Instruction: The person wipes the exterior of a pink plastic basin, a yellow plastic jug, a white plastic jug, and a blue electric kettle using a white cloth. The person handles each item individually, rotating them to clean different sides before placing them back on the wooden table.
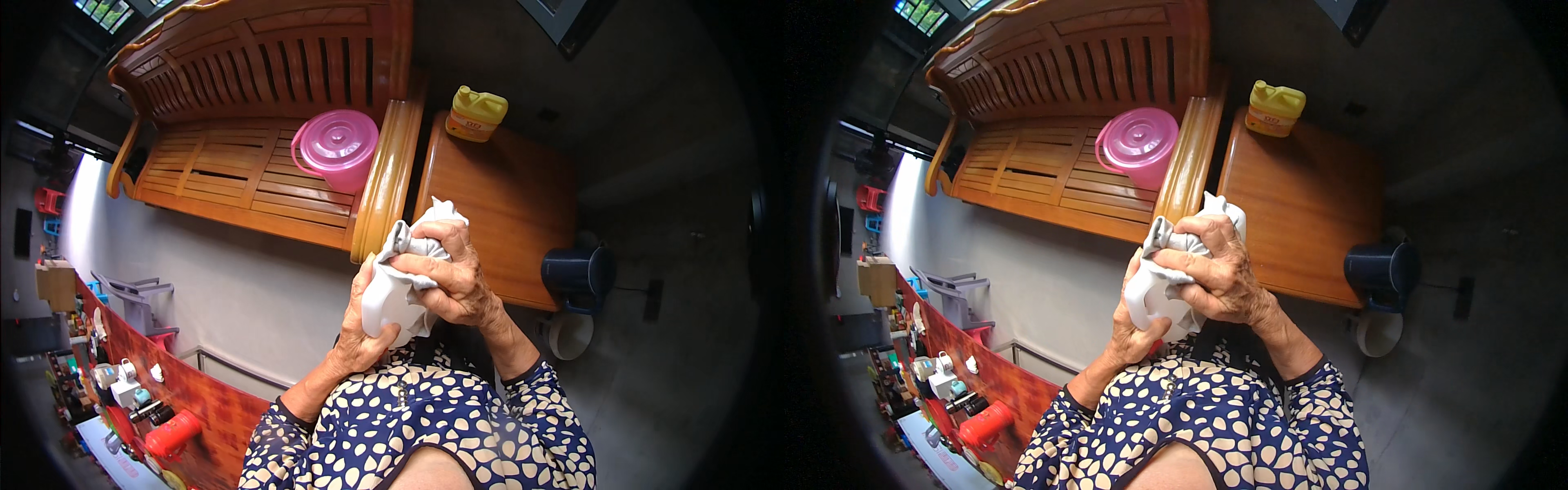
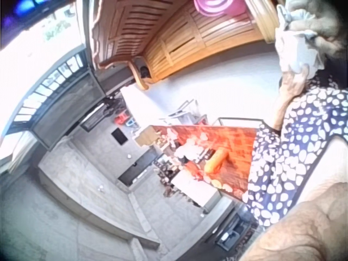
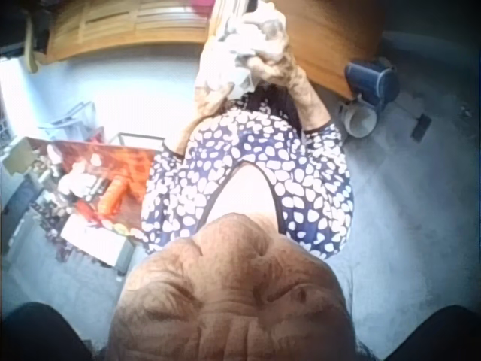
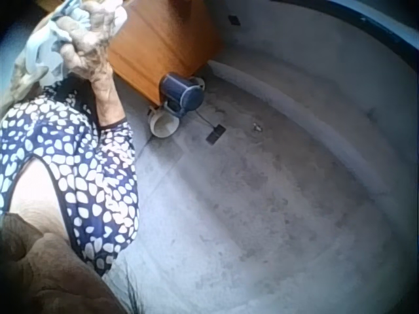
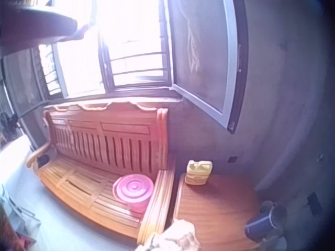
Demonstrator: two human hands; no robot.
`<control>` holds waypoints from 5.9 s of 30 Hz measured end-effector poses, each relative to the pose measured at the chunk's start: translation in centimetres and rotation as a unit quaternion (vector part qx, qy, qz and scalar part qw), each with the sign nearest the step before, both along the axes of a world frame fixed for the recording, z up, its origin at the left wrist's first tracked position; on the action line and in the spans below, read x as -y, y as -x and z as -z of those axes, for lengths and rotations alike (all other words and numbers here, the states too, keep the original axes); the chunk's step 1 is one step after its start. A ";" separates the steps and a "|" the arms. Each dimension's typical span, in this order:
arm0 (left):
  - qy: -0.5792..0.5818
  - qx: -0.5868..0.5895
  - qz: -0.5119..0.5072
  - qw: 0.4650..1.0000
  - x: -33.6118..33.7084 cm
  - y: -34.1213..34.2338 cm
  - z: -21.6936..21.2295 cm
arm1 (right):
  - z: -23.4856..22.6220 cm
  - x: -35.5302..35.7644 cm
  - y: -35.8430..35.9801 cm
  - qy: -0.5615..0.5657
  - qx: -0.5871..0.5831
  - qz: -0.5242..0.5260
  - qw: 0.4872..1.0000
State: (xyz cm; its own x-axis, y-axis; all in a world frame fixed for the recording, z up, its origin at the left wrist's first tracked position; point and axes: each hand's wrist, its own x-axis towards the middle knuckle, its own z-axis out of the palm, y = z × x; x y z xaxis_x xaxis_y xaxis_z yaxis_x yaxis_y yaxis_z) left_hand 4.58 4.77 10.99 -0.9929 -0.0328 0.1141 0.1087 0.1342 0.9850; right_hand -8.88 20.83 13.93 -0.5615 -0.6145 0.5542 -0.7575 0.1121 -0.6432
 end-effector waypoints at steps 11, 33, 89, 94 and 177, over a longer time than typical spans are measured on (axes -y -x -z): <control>-0.142 0.081 -0.021 0.986 0.7 -0.1 -0.2 | 5.1 -3.4 6.1 -0.090 0.173 0.064 0.979; -0.422 0.031 -0.054 0.905 4.4 7.8 -2.0 | 15.9 2.6 4.9 0.459 0.661 0.042 0.592; -0.438 -0.042 -0.324 0.838 0.3 10.8 1.2 | 7.5 4.5 -3.0 0.024 0.008 0.300 0.954; -0.464 -0.029 -0.268 0.844 0.6 10.5 1.3 | 6.2 3.5 -2.2 -0.018 -0.035 0.304 0.952; -0.025 0.052 -0.336 0.940 -8.6 9.7 -0.7 | -2.1 -2.5 11.0 -0.130 -0.081 0.162 0.975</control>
